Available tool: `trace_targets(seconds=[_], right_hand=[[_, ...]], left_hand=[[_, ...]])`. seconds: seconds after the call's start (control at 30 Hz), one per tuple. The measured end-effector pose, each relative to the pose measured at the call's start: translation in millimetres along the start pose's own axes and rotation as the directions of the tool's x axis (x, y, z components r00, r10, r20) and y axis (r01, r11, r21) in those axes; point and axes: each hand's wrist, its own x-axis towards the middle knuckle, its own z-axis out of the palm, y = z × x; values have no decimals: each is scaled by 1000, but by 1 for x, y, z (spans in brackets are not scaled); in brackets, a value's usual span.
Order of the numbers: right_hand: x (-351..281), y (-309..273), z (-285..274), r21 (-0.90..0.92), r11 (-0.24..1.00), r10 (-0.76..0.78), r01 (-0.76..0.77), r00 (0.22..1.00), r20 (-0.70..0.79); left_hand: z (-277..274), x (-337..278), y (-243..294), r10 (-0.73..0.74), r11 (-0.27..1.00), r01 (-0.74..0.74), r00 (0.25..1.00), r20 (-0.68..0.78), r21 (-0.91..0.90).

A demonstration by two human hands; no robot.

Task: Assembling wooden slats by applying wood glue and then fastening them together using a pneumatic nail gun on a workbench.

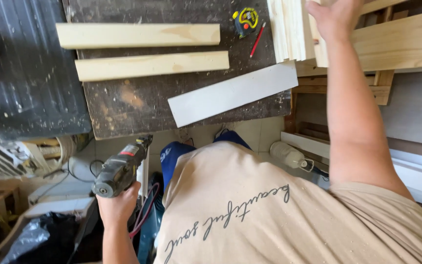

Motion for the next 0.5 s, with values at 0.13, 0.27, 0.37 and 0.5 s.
trace_targets(seconds=[0.13, 0.27, 0.37, 0.5], right_hand=[[-67, -35, -42, 1, 815, -579, 580, 813, 56], [-140, -58, -30, 302, 766, -639, 567, 625, 447], [-169, -27, 19, 332, 646, -740, 687, 459, 492], [-177, 3, 54, 416, 617, -773, 668, 413, 482]], left_hand=[[5, -4, -20, 111, 993, -110, 993, -30, 38], [5, -17, -11, 104, 994, -105, 993, -55, -22], [12, -25, -14, 149, 989, -150, 983, -111, -3], [21, -48, -1, 65, 998, -67, 989, -135, -12]])
